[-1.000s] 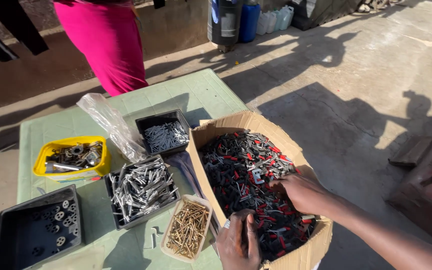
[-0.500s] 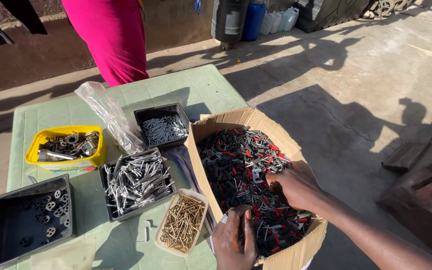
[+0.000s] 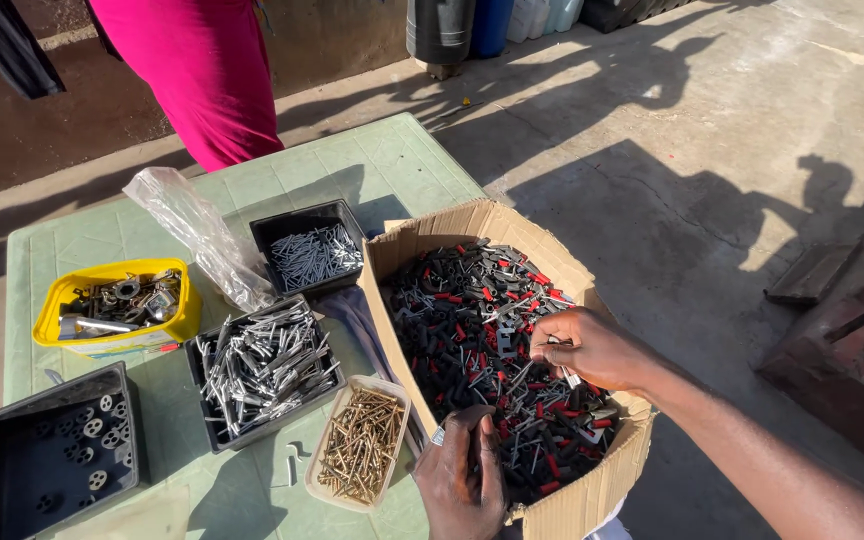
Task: The person sorts through a large cardboard box filled with mixed red and black plastic wall anchors. They pick up individual anchors, inspect them, and place them into smaller containers on the table. The person also handles a small bag of brass-colored screws and a yellow container of metal hardware.
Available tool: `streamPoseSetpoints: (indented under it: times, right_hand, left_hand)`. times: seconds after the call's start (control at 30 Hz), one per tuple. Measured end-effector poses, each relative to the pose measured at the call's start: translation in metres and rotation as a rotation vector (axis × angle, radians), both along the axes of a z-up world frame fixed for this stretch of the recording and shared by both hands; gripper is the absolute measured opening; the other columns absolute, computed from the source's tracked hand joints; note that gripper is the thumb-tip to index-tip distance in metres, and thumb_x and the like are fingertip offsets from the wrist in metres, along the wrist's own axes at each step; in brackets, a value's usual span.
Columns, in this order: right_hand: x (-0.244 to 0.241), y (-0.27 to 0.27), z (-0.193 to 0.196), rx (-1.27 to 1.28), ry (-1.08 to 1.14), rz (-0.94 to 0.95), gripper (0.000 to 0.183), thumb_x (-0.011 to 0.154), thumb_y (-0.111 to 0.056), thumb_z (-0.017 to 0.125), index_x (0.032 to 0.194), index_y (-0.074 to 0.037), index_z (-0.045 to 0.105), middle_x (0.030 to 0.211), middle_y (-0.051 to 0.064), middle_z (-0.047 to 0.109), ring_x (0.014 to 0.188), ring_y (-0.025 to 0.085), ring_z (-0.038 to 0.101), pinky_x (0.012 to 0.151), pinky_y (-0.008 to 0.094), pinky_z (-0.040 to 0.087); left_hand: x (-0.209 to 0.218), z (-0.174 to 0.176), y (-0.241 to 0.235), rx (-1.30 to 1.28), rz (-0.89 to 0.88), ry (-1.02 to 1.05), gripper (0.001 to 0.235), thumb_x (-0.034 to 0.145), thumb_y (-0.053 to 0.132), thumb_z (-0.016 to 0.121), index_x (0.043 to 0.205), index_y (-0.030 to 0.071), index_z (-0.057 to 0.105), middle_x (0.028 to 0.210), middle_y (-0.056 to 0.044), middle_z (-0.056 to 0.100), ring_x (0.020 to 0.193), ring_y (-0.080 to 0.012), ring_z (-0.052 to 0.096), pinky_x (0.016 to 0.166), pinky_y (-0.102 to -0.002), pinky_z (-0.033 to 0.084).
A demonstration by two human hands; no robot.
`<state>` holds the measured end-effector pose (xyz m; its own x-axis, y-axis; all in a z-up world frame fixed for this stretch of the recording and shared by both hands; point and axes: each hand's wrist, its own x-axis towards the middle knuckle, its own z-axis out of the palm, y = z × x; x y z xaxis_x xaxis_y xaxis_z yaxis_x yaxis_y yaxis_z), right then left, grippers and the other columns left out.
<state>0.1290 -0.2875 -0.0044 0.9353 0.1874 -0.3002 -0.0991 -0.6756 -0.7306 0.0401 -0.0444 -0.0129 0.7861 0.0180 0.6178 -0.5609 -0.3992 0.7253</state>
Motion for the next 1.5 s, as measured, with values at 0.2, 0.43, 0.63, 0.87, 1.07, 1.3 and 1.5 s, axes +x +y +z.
streamPoseSetpoints:
  times: [0.2, 0.43, 0.63, 0.87, 1.07, 1.3, 1.5]
  right_hand:
    - [0.003, -0.001, 0.02, -0.14, -0.124, -0.107, 0.02, 0.103, -0.033, 0.059, 0.095, -0.019, 0.07, 0.074, 0.003, 0.067, 0.065, 0.02, 0.053, 0.077, 0.041, 0.043]
    - [-0.004, 0.001, -0.026, -0.664, -0.757, 0.118, 0.044, 0.075, 0.01, 0.075, 0.114, -0.008, 0.073, 0.118, 0.013, 0.053, 0.104, 0.036, 0.051, 0.077, 0.05, 0.051]
    - [-0.007, 0.03, -0.023, -0.516, -0.239, 0.088, 0.04, 0.097, -0.027, 0.077, 0.067, -0.018, 0.052, 0.06, 0.003, 0.04, 0.063, 0.02, 0.035, 0.062, 0.037, 0.035]
    - [-0.009, 0.03, -0.004, -0.509, -0.189, 0.111, 0.037, 0.096, -0.015, 0.07, 0.063, -0.021, 0.054, 0.058, -0.005, 0.05, 0.057, 0.013, 0.042, 0.058, 0.036, 0.036]
    - [-0.006, 0.016, -0.045, -0.47, -0.229, 0.114, 0.036, 0.075, 0.009, 0.052, 0.068, -0.021, 0.031, 0.065, -0.002, 0.025, 0.067, 0.014, 0.022, 0.059, 0.036, 0.02]
    - [0.007, 0.029, -0.062, -0.63, -0.243, 0.206, 0.011, 0.094, -0.013, 0.058, 0.088, -0.012, 0.067, 0.078, 0.006, 0.068, 0.068, 0.025, 0.063, 0.058, 0.042, 0.048]
    - [0.009, 0.023, -0.09, -0.722, -0.263, 0.238, 0.024, 0.09, -0.016, 0.064, 0.114, -0.014, 0.069, 0.095, 0.007, 0.073, 0.086, 0.029, 0.07, 0.07, 0.044, 0.058]
  left_hand:
    - [-0.001, -0.002, -0.002, 0.001, 0.038, 0.045, 0.019, 0.101, 0.024, 0.051, 0.098, 0.019, 0.07, 0.068, 0.006, 0.064, 0.054, -0.0173, 0.061, 0.056, -0.03, 0.047]
    - [-0.001, -0.006, -0.002, 0.022, 0.052, 0.039, 0.023, 0.102, 0.026, 0.049, 0.101, 0.018, 0.071, 0.075, 0.008, 0.071, 0.059, -0.0144, 0.066, 0.061, -0.028, 0.049]
    - [0.0, -0.007, 0.001, 0.092, 0.022, 0.023, 0.022, 0.103, 0.024, 0.047, 0.103, 0.019, 0.068, 0.075, 0.005, 0.067, 0.057, -0.0201, 0.065, 0.057, -0.035, 0.047]
    - [0.0, -0.007, 0.003, 0.096, 0.003, 0.041, 0.022, 0.102, 0.023, 0.046, 0.104, 0.018, 0.067, 0.08, 0.004, 0.068, 0.06, -0.0222, 0.066, 0.057, -0.037, 0.048]
    - [0.0, 0.001, -0.002, 0.079, -0.022, -0.008, 0.018, 0.103, 0.02, 0.05, 0.106, 0.017, 0.067, 0.082, 0.005, 0.07, 0.06, -0.0182, 0.065, 0.059, -0.032, 0.048]
    - [0.0, 0.0, -0.001, 0.043, 0.015, -0.021, 0.021, 0.103, 0.021, 0.05, 0.103, 0.015, 0.07, 0.081, 0.004, 0.069, 0.06, -0.016, 0.064, 0.059, -0.03, 0.048]
    - [-0.003, 0.0, -0.004, 0.024, 0.021, -0.006, 0.02, 0.103, 0.022, 0.052, 0.101, 0.016, 0.07, 0.081, 0.006, 0.071, 0.061, -0.0107, 0.066, 0.058, -0.026, 0.049]
